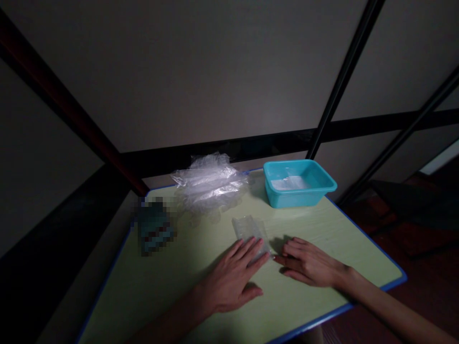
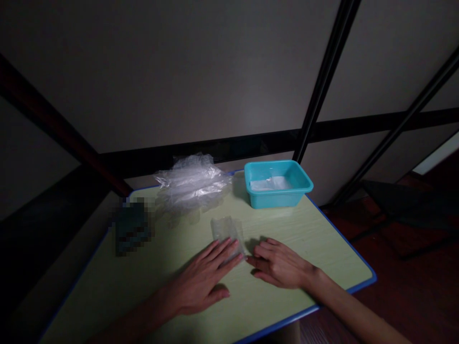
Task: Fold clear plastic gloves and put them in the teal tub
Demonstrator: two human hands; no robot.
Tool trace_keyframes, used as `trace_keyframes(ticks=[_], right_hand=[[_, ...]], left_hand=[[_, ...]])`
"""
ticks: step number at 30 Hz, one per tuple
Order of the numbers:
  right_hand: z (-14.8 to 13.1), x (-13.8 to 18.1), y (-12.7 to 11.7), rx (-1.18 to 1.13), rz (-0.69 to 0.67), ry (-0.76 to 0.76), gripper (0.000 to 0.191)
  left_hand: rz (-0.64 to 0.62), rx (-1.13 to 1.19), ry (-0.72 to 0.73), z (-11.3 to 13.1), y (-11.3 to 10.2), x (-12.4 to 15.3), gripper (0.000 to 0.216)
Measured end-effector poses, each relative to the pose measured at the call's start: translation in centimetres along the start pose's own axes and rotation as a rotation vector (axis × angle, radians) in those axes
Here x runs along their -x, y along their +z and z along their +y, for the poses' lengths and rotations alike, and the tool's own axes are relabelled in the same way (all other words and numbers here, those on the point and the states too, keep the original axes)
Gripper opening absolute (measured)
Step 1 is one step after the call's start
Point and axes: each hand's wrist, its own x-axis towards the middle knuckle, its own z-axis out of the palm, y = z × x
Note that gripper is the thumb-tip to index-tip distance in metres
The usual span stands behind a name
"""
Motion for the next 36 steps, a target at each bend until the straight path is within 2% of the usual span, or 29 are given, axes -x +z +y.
trace_keyframes(ticks=[8,13,17,21,26,36], right_hand=[[-0.1,0.2,0.1,0.029,0.021,-0.011,0.032],[0.1,0.0,0.4,0.092,0.198,-0.036,0.020],[0.4,-0.9,0.5,0.152,0.283,-0.037,0.021],[0.2,-1.2,0.8,0.118,0.282,-0.076,0.025],[-0.2,-0.6,1.0,0.034,0.218,-0.068,0.018],[-0.1,-0.4,0.8,0.025,0.107,-0.021,0.023]], left_hand=[[-0.010,-0.009,-0.060,0.4,-0.2,-0.4,0.068],[-0.005,-0.020,-0.056,0.2,0.1,-0.3,0.071],[-0.009,-0.009,-0.051,0.1,0.2,-0.2,0.071],[-0.018,-0.014,-0.054,0.2,0.0,0.0,0.072],[-0.013,-0.007,-0.042,0.1,-0.1,-0.2,0.073],[-0.033,0.023,0.078,-1.0,0.0,-1.5,0.071]])
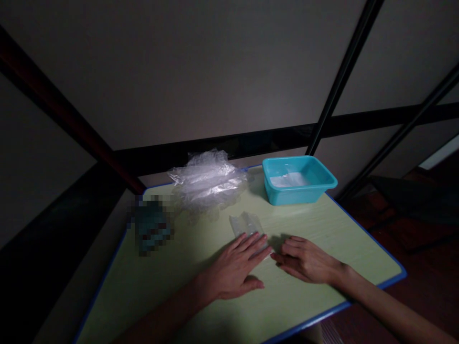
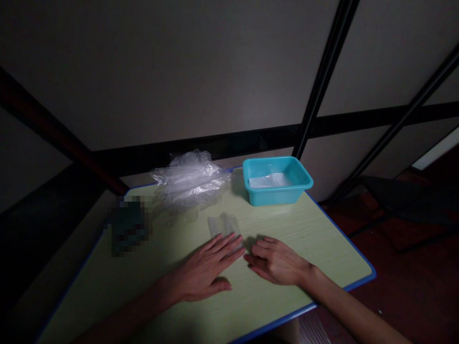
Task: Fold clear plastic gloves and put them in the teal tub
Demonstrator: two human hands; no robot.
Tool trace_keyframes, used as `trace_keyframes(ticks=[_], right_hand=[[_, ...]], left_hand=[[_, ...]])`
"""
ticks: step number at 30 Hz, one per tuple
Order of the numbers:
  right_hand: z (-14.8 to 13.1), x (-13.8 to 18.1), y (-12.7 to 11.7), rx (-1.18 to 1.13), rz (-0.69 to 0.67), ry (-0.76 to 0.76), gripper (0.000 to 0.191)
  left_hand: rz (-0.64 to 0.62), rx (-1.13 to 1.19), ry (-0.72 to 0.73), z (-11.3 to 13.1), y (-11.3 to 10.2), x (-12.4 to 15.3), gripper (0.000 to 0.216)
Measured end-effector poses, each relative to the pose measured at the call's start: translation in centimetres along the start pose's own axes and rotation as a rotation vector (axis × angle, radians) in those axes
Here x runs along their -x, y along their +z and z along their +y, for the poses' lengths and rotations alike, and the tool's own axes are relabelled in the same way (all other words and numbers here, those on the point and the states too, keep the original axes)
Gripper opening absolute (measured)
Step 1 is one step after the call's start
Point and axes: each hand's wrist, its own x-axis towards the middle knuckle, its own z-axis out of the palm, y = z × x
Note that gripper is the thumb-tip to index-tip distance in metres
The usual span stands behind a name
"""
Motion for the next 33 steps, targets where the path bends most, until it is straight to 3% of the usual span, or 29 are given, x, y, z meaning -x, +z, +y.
trace_keyframes(ticks=[6,11,15,19,28,33], right_hand=[[-0.1,0.0,-0.1,0.003,0.012,-0.002,0.023],[0.0,0.5,0.2,0.029,0.127,0.016,0.019],[0.1,0.4,0.2,0.094,0.189,0.026,0.027],[0.4,-0.9,-0.5,0.118,0.121,-0.067,0.028],[1.1,-2.9,-0.7,0.163,-0.007,-0.216,0.022],[0.9,-2.9,-0.7,0.094,-0.008,-0.161,0.021]], left_hand=[[-0.032,0.033,-0.001,-0.1,-0.2,0.2,0.066],[-0.032,0.032,0.000,-0.1,-0.3,0.3,0.065],[0.004,0.040,0.006,0.0,-0.6,0.5,0.070],[0.050,0.036,-0.018,0.0,-1.3,1.2,0.073],[0.120,-0.002,-0.070,0.0,-0.8,3.0,0.046],[0.146,0.010,-0.113,0.1,-0.5,2.9,0.047]])
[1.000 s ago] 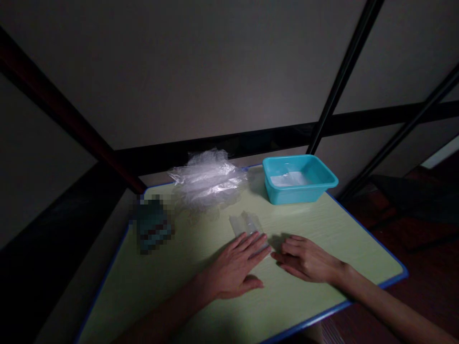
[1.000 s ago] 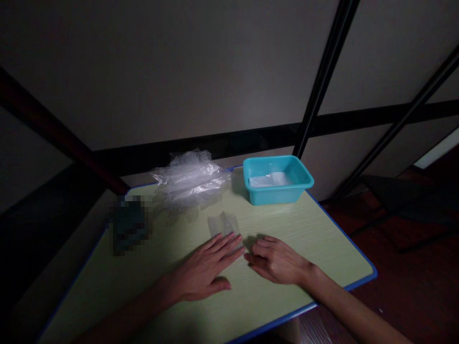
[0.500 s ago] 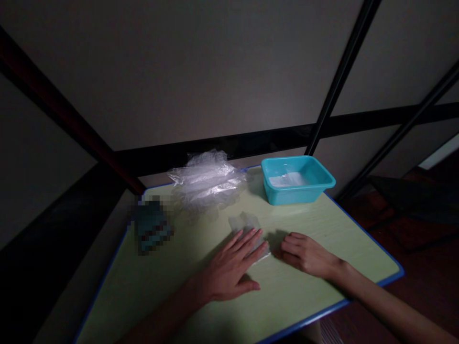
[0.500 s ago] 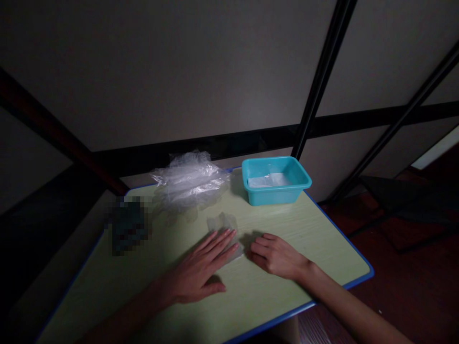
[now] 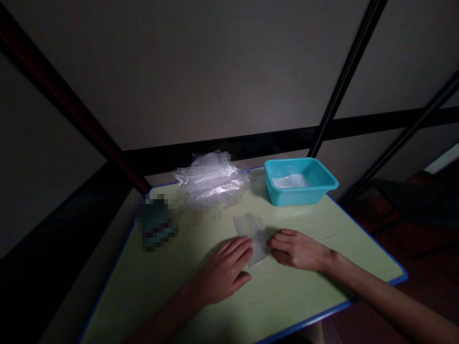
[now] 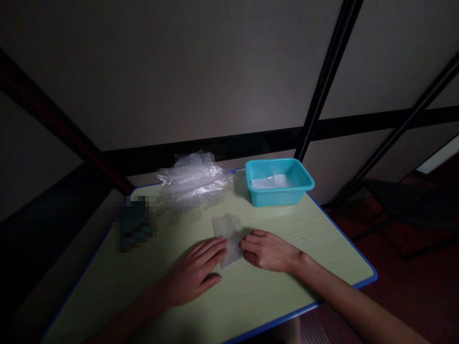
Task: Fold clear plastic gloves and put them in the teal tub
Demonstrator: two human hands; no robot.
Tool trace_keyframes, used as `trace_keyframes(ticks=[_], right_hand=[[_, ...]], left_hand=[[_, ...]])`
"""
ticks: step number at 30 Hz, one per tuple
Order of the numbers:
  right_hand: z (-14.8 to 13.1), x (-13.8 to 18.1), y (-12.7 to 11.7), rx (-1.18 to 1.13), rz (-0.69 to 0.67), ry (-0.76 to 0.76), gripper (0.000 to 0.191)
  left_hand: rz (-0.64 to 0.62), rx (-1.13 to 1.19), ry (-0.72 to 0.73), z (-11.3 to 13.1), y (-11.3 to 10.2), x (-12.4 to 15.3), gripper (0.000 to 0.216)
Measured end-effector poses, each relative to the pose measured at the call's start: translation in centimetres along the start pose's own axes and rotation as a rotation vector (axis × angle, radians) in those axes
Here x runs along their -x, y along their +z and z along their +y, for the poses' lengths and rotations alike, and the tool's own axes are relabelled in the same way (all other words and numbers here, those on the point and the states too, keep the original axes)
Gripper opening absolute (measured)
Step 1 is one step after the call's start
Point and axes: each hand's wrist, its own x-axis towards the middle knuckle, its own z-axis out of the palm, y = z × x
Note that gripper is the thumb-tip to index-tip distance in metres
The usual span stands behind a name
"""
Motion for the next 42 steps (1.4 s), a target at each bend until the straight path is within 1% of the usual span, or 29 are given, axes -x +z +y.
trace_keyframes(ticks=[4,8,11,14,15,17,19,21,23,25,26,28,29,32,35,38,40,42], right_hand=[[-0.3,-0.1,-0.3,-0.188,0.009,0.071,0.016],[-0.2,-0.3,-0.4,-0.344,-0.011,0.168,0.018],[0.1,-0.3,-0.1,-0.397,-0.022,0.169,0.015],[0.3,-0.1,0.4,-0.442,-0.017,0.146,0.026],[0.4,0.0,0.6,-0.463,-0.006,0.156,0.028],[0.6,-0.1,1.0,-0.528,0.028,0.218,0.025],[0.9,-0.4,1.3,-0.647,0.087,0.353,0.019],[1.3,-1.0,1.8,-0.763,0.153,0.513,0.016],[1.8,-1.7,2.4,-0.835,0.208,0.633,0.019],[2.4,-2.6,3.1,-0.865,0.239,0.685,0.022],[2.7,-3.0,3.4,-0.880,0.253,0.707,0.022],[3.1,-3.7,3.9,-0.900,0.280,0.746,0.019],[3.2,-3.9,4.1,-0.903,0.293,0.763,0.016],[3.2,-4.2,4.5,-0.889,0.334,0.806,0.009],[2.8,-4.0,4.4,-0.818,0.410,0.851,0.016],[2.3,-3.7,3.7,-0.709,0.486,0.866,0.018],[1.8,-3.6,3.0,-0.646,0.469,0.794,0.023],[1.3,-3.8,2.5,-0.547,0.353,0.650,0.036]], left_hand=[[0.064,0.023,-0.012,0.0,0.5,-0.2,0.050],[0.181,0.052,-0.059,0.0,1.1,-0.7,0.036],[0.264,0.099,-0.065,-0.2,1.3,-1.1,0.033],[0.321,0.206,-0.100,-0.3,1.3,-1.4,0.033],[0.327,0.255,-0.128,-0.3,1.3,-1.4,0.033],[0.331,0.366,-0.197,-0.4,1.3,-1.6,0.032],[0.333,0.494,-0.267,-0.5,1.2,-1.9,0.029],[0.349,0.672,-0.388,-0.8,1.2,-2.3,0.021],[0.379,0.840,-0.543,-1.4,1.4,-2.9,0.021],[0.409,0.939,-0.658,-2.1,1.8,-3.5,0.023],[0.420,0.962,-0.686,-2.5,2.0,-3.7,0.020],[0.435,0.997,-0.718,-3.2,2.2,-4.1,0.013],[0.446,1.016,-0.737,-3.4,2.3,-4.3,0.017],[0.489,1.056,-0.780,-3.6,2.4,-4.5,0.039],[0.524,1.079,-0.803,-3.5,2.4,-4.5,0.052],[0.553,1.119,-0.808,-3.3,2.5,-4.5,0.056],[0.568,1.136,-0.805,-3.2,2.6,-4.4,0.056],[0.573,1.135,-0.801,-3.1,2.8,-4.4,0.055]])
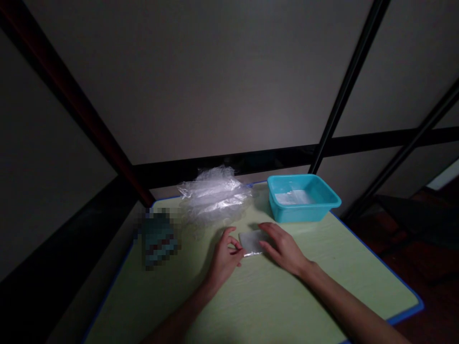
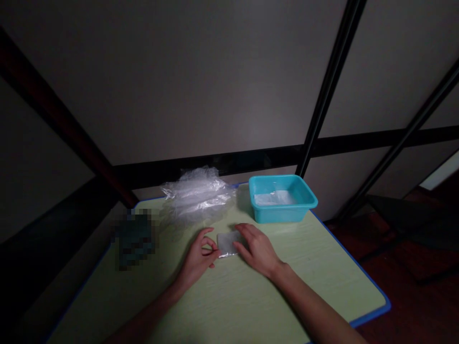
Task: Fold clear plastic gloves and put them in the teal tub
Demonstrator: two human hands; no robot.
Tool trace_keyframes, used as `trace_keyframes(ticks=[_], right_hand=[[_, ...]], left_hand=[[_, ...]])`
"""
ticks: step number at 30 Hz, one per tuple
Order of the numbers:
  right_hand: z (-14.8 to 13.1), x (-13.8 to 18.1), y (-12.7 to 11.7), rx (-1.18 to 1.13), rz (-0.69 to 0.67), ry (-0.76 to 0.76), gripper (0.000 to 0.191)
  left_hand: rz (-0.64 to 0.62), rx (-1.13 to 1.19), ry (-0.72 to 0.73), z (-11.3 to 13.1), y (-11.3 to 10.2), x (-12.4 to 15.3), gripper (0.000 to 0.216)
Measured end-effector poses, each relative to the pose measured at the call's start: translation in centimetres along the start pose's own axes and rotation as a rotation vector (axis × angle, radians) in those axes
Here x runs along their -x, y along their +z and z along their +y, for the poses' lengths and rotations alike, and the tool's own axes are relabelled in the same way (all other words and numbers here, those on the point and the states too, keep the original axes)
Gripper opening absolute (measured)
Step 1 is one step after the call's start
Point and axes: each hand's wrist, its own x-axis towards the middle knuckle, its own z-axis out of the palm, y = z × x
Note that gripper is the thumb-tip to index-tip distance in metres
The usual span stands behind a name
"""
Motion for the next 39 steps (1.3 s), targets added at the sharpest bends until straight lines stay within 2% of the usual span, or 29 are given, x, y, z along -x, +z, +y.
trace_keyframes(ticks=[3,5,8,11,13,15,18,21,27,35,39], right_hand=[[-0.8,0.1,0.3,0.235,-0.239,-0.176,0.059],[-0.9,0.2,0.7,0.329,-0.334,-0.221,0.066],[-0.7,0.4,1.2,0.382,-0.371,-0.237,0.069],[-0.5,0.5,1.3,0.391,-0.366,-0.235,0.070],[-0.5,0.4,1.2,0.392,-0.360,-0.241,0.071],[-0.5,0.4,1.1,0.397,-0.345,-0.252,0.073],[-0.5,0.4,1.1,0.421,-0.319,-0.265,0.076],[-0.4,0.6,1.4,0.449,-0.300,-0.268,0.076],[-0.1,0.8,1.5,0.469,-0.307,-0.274,0.076],[0.0,0.7,1.5,0.435,-0.351,-0.247,0.074],[0.0,0.3,0.4,0.325,-0.406,-0.248,0.076]], left_hand=[[-0.004,-0.008,0.010,-0.2,0.0,0.2,0.053],[-0.013,-0.025,0.008,-0.2,-0.1,0.3,0.052],[-0.046,-0.063,0.006,-0.3,-0.4,0.3,0.051],[-0.047,-0.117,0.077,-0.2,-1.1,0.3,0.044],[-0.031,-0.248,0.200,0.1,-1.5,0.4,0.033],[-0.073,-0.481,0.388,0.6,-1.8,0.7,0.029],[-0.227,-0.853,0.650,1.2,-1.8,1.3,0.041],[-0.341,-1.094,0.753,0.9,-1.6,1.8,0.051],[-0.364,-1.227,0.793,-0.1,-1.9,2.0,0.054],[-0.414,-1.245,0.756,1.3,-2.2,1.9,0.050],[-0.438,-1.182,0.763,1.5,-2.4,1.6,0.049]])
